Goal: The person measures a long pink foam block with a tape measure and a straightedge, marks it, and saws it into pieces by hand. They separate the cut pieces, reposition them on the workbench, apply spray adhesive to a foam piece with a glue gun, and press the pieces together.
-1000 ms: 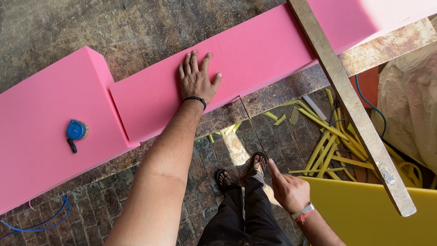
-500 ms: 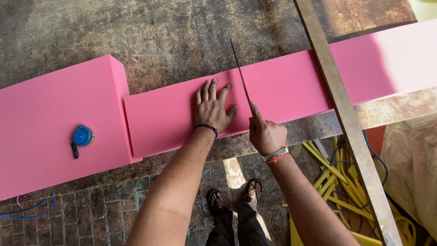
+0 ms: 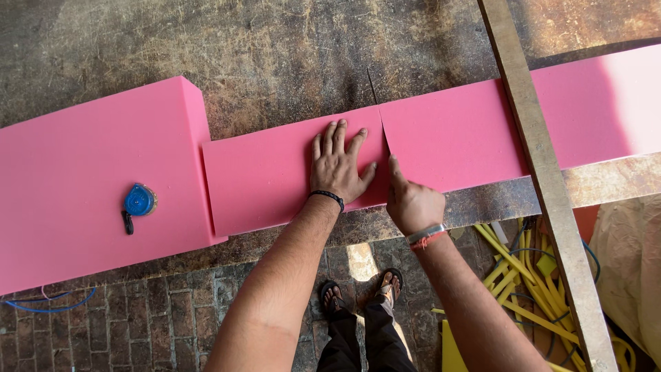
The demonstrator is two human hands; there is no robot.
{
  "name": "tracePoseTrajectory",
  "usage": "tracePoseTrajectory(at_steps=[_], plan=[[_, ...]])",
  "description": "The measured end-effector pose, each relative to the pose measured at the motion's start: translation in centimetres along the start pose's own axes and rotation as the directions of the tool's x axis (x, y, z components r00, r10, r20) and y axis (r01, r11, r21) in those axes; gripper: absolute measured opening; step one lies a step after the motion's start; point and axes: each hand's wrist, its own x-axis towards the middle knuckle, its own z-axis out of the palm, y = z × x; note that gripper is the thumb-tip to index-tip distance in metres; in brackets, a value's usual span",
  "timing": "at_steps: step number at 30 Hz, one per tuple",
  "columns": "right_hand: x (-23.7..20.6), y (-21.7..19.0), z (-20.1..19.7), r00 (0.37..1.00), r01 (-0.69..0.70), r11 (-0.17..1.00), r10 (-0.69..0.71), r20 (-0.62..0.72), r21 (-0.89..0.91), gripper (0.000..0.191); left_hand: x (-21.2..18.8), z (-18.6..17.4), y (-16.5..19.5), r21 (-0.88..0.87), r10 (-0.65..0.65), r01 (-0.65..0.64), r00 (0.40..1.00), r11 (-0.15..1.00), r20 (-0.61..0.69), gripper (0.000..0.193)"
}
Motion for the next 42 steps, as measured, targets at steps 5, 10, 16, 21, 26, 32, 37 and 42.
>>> tracePoseTrajectory(at_steps=[5,10,16,21,26,32,37,42], plan=[[-0.2,0.1,0.2,1.000,0.007,0.999,-0.006,0.019,-0.045,0.041,-0.1,0.8,0.1,0.016,0.001,0.000,1.000,1.000,-0.016,0.078],[-4.7,0.7,0.5,0.995,0.002,0.999,0.004,0.101,-0.053,0.047,-0.4,1.2,0.2,0.042,0.003,-0.003,1.000,0.999,0.008,0.077],[-15.7,1.4,0.5,1.000,-0.017,0.995,0.017,0.002,0.097,0.058,-0.4,1.6,0.4,0.055,-0.015,0.013,0.999,0.998,0.041,0.078],[-21.0,2.1,0.7,1.000,-0.013,0.992,0.017,-0.026,0.124,0.066,-0.7,2.0,0.6,0.045,-0.014,0.013,1.000,0.999,0.021,0.078],[-24.3,2.0,0.8,0.999,-0.044,0.987,0.044,0.007,0.154,0.068,-1.0,2.0,0.7,0.048,-0.013,0.013,1.000,0.999,0.003,0.077],[-28.3,2.3,0.2,0.998,-0.064,0.985,0.060,0.034,0.158,0.068,-1.1,2.0,0.9,0.042,-0.004,0.004,1.000,0.999,-0.004,0.076],[-31.3,2.6,-1.9,0.986,-0.100,0.986,0.081,0.146,0.133,0.062,-1.0,1.9,0.8,0.045,-0.009,0.009,1.000,0.999,0.004,0.078],[-30.2,2.4,-5.4,0.998,-0.019,0.971,0.031,-0.047,0.240,0.060,-0.7,1.9,0.8,0.033,0.002,-0.002,1.000,0.999,-0.004,0.079]])
